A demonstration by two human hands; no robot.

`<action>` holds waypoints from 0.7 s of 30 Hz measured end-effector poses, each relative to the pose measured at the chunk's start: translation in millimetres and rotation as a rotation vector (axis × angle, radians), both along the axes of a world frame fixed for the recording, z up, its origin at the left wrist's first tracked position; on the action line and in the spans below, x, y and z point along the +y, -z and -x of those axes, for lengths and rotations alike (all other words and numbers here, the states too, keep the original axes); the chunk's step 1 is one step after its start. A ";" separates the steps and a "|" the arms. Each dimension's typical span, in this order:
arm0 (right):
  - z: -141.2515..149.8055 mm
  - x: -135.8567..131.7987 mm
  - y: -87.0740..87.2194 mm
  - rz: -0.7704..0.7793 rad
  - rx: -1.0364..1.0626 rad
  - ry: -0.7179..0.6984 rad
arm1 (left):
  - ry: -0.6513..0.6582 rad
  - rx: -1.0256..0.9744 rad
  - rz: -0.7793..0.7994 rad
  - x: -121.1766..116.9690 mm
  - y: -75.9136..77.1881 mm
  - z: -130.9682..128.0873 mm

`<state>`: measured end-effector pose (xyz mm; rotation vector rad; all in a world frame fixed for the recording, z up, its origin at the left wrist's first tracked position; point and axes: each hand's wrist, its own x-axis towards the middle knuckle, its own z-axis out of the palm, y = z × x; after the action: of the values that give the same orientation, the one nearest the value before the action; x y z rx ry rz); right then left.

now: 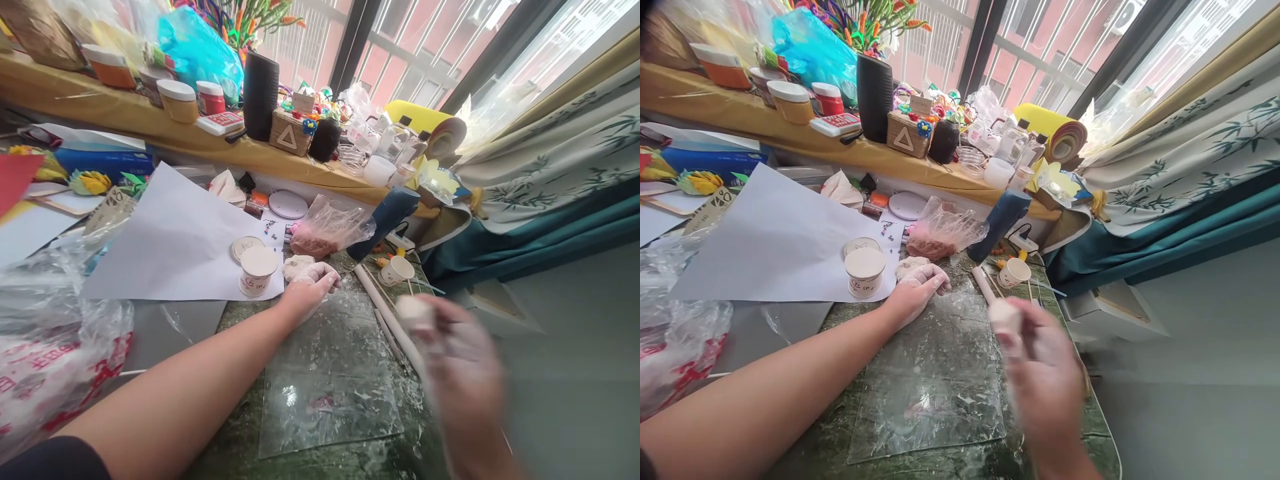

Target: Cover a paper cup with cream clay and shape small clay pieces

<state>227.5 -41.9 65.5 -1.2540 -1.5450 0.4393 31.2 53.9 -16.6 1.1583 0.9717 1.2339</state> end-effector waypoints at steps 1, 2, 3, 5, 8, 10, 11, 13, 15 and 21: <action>-4.2 3.1 -16.2 -0.150 0.125 0.064 | 0.000 -0.001 0.000 0.4 0.3 0.0; -7.1 5.2 -28.1 -0.299 0.216 0.115 | 0.000 -0.002 -0.001 0.9 0.8 0.0; -9.0 6.0 -34.1 -0.407 0.267 0.136 | 0.001 -0.003 -0.002 1.5 1.2 0.1; -11.0 4.2 -26.3 -0.429 0.212 0.096 | 0.005 -0.004 -0.007 2.4 1.6 0.2; -14.6 -4.2 21.2 -0.085 -0.135 -0.092 | 0.013 -0.009 -0.018 2.9 0.7 0.8; -18.3 -10.3 54.6 0.071 -0.278 -0.080 | 0.019 -0.012 -0.020 2.9 0.1 0.9; -19.8 -12.5 66.8 0.096 -0.296 -0.040 | 0.022 -0.013 -0.020 2.9 -0.1 0.8; -20.2 -13.6 80.1 0.110 -0.322 0.001 | 0.023 -0.017 -0.017 2.9 -0.2 0.3; -15.7 -9.3 82.2 0.105 -0.369 -0.050 | 0.022 -0.022 -0.013 2.5 -0.8 -0.2; 8.9 11.7 88.2 0.111 -0.546 -0.190 | 0.023 -0.026 -0.012 0.2 -5.0 0.0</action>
<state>218.6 -30.2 -22.6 -1.3908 -2.1369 0.3187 31.2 54.1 -11.6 1.1567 0.9312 1.2350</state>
